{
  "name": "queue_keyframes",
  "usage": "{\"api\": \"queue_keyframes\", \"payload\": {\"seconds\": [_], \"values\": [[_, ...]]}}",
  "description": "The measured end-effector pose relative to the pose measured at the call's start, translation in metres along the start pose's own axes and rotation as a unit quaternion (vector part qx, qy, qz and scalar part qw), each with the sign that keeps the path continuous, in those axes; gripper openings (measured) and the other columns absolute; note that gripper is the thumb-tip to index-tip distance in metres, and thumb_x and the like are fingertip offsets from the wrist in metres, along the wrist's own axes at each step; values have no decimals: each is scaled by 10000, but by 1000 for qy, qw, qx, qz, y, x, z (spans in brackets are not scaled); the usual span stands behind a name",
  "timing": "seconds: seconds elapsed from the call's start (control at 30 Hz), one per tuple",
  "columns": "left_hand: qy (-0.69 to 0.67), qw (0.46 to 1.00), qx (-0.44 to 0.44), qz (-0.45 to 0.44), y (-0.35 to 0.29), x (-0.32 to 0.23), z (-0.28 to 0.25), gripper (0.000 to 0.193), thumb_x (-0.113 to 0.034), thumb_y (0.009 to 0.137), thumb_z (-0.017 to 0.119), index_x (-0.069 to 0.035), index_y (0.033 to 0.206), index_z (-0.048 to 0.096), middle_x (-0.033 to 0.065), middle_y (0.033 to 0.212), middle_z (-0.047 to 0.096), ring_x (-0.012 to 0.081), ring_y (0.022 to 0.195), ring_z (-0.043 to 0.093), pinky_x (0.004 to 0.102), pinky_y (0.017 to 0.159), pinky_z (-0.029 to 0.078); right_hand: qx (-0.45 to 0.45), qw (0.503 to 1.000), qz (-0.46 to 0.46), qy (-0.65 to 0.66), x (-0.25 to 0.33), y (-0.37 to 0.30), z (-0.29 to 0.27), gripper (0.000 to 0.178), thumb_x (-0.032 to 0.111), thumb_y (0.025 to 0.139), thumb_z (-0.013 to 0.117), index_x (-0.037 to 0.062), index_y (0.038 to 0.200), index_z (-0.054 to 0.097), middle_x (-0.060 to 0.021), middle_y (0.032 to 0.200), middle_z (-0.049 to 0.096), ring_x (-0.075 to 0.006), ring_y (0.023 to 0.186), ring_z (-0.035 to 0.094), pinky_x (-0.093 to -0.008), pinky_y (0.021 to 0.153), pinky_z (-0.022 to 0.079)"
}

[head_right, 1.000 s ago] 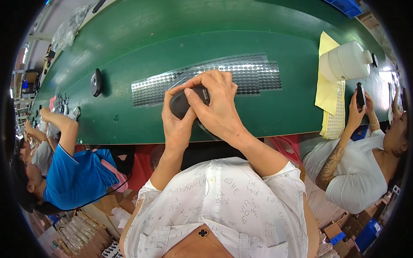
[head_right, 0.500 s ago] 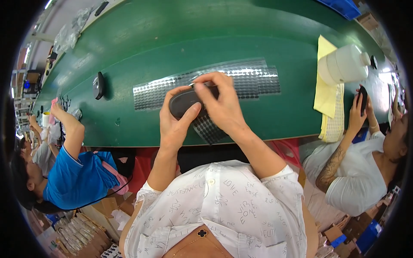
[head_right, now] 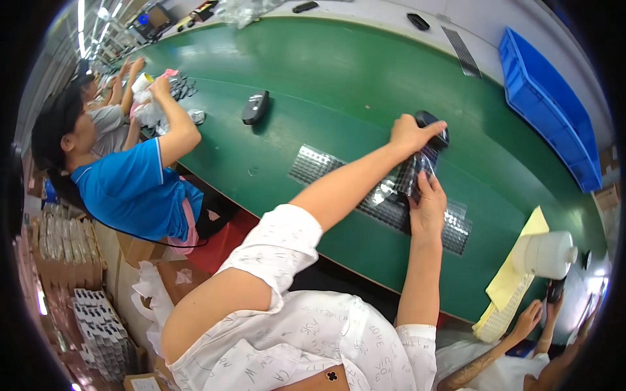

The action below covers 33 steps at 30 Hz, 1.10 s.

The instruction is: The person assembles small electronic components by hand, taking them from a carrier grid sheet and placing them onto a black handheld electronic device.

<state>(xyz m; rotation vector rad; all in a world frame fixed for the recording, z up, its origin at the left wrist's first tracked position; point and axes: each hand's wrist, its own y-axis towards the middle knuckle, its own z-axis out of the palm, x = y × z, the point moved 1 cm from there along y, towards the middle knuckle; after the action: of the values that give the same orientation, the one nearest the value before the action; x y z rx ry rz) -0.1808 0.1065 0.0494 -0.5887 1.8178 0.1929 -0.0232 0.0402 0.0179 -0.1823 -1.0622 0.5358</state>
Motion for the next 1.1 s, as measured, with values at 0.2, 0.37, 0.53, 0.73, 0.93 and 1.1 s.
{"api": "queue_keyframes", "payload": {"seconds": [0.2, 0.37, 0.53, 0.73, 0.93, 1.1], "values": [[166, 984, 30, 49, 6, -19, -11, 786, -678, 774, 675, 82, 972, 691, 305, 1010, 682, 400, 957, 688, 445, 820, 554, -22, 999, 2, 29, 6, -2, 13, 147, 173, 957, 659, 88, 1070, 620, 29, 947, 667, -92, 843, 620, -243, 766, 473], [256, 913, -237, 212, -35, -6, -128, 577, -422, 823, 666, 14, 1196, 613, 255, 1167, 629, 420, 1101, 594, 483, 924, 490, 8, 999, 36, 33, 2, -11, 7, 243, 188, 946, 663, 98, 1165, 609, 35, 968, 656, -78, 865, 596, -250, 737, 441], [475, 748, -451, -107, -21, 129, -327, 747, -639, 909, 499, 2, 1285, 570, 232, 1352, 518, 421, 1258, 455, 596, 980, 412, 120, 991, 52, -33, -4, -46, 42, 359, 182, 961, 647, 33, 1265, 527, -30, 1018, 651, -94, 854, 594, -218, 735, 459], [371, 868, -306, 122, -22, 131, -278, 662, -530, 916, 621, 27, 1257, 518, 194, 1182, 621, 364, 1055, 609, 493, 889, 504, 111, 992, -40, -49, -5, -80, 27, 299, 130, 991, 590, 19, 1260, 528, -45, 1036, 656, -95, 904, 615, -233, 798, 494], [-25, 992, -104, 74, -56, 72, -245, 540, -320, 901, 724, 56, 1220, 505, 189, 1101, 633, 256, 926, 654, 390, 778, 560, 84, 984, -122, -101, -8, -104, 23, 307, 115, 993, 592, -3, 1263, 507, -47, 1074, 646, -85, 944, 587, -250, 854, 484], [-430, 894, 128, -12, -172, 44, -158, 514, -305, 919, 689, 44, 1256, 517, 178, 1147, 621, 247, 942, 653, 405, 768, 581, 75, 970, -185, -137, -7, -120, 18, 271, 91, 987, 597, 2, 1236, 536, -36, 1038, 636, -93, 918, 582, -258, 846, 478]]}}
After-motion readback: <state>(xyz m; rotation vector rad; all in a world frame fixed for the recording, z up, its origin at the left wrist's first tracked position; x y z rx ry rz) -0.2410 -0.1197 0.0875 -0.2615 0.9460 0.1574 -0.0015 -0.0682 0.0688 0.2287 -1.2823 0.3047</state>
